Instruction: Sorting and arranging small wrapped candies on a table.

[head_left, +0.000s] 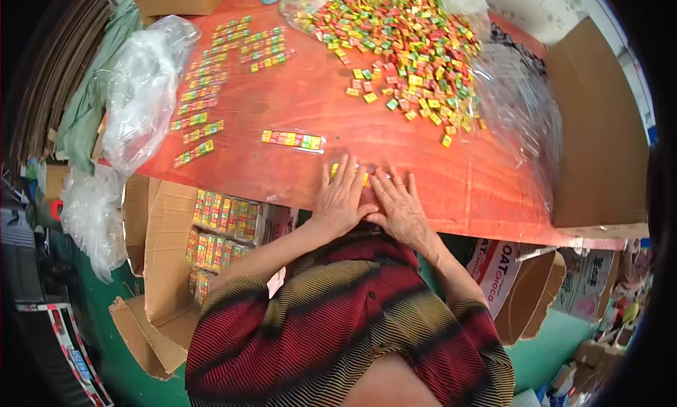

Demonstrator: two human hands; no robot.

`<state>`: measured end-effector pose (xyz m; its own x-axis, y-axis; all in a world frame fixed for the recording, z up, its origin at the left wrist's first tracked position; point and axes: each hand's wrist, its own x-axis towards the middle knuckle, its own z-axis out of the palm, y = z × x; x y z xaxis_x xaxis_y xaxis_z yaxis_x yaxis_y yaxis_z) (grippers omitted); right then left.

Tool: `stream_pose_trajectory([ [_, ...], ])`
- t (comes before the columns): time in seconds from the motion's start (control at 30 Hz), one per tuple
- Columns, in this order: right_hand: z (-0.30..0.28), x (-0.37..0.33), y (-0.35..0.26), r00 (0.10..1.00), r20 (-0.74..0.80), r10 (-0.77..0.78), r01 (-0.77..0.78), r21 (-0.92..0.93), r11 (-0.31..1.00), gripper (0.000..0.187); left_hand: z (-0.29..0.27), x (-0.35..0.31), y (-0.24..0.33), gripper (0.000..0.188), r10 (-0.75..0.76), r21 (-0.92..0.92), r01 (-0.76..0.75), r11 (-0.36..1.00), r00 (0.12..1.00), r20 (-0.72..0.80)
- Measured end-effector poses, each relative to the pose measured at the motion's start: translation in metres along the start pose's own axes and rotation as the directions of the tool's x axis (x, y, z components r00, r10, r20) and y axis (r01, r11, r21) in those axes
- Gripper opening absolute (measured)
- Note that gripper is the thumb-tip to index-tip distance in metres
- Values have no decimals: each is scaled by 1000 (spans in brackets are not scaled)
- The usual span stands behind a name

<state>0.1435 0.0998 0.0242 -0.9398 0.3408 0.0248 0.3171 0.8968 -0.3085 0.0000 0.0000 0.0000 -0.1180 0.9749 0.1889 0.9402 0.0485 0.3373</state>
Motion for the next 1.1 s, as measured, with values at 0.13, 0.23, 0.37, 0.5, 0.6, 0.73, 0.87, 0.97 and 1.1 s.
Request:
stream_pose_trajectory([
  [0.13,8,34,-27,992,-32,-120,124,164,979,75,-19,-15,-24,76,-114,20,119,993,980,-166],
  [0.23,10,51,-32,982,-125,-140,171,297,939,73,-36,-12,-43,74,-179,115,197,974,972,-153],
  [0.37,-2,39,-21,975,-219,-33,110,351,930,69,-46,2,-65,70,-149,148,159,976,986,-75],
  [0.5,-4,11,6,954,-232,189,-97,357,929,63,-54,9,-92,61,-185,283,191,940,982,-49],
  [0.6,-9,-12,36,868,-378,322,-203,323,925,54,-61,15,-130,58,-220,387,229,893,973,-67],
  [0.73,-19,-48,78,632,-653,417,-383,205,901,35,-68,34,-176,59,-332,446,327,833,941,-71],
  [0.87,-36,-85,124,478,-772,419,-605,56,795,38,-75,46,-203,58,-436,565,474,675,875,-213],
  [0.97,-45,-93,154,377,-739,558,-787,62,614,46,-66,44,-205,57,-342,620,510,596,860,-378],
  [1.1,-64,-71,179,443,-800,404,-730,-61,681,54,-50,48,-152,56,-138,482,390,785,868,-477],
])
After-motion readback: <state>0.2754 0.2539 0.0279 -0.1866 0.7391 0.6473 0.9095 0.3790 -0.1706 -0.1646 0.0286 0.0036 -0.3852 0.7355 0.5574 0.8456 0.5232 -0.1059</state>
